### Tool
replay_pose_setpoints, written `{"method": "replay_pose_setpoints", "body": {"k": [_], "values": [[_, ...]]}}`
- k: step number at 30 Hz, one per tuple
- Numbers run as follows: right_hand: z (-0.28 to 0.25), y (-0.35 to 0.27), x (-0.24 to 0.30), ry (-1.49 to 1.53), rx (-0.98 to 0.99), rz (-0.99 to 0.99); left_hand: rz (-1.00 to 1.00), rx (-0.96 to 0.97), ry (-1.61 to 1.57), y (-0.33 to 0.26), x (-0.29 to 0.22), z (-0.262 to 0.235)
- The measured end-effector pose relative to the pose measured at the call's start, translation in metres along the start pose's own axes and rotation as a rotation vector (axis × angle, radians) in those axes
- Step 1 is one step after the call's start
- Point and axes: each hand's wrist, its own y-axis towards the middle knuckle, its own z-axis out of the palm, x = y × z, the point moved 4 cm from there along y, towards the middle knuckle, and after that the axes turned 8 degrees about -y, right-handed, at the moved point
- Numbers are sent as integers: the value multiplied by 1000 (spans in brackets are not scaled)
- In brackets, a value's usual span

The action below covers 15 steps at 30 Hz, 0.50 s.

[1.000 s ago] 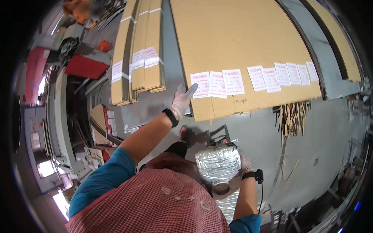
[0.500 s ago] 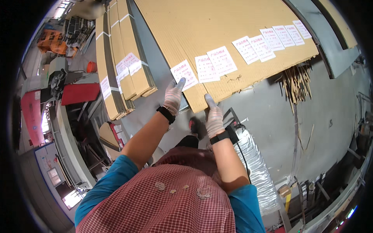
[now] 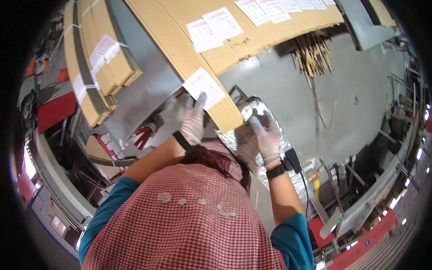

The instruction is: Applying product labels and adhesive tape to bundles of building materials for packaging.

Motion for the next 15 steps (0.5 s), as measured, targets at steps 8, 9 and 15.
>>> {"method": "replay_pose_setpoints", "body": {"k": [8, 9, 15], "values": [[-17, -98, -92, -1004, 266, -548, -114, -70, 229, -28, -16, -30], [-14, -95, -93, -977, 202, -523, -158, -124, 249, -38, -18, -37], [-17, -62, 1, -453, 531, -773, -24, 754, 1001, -73, -32, -4]]}}
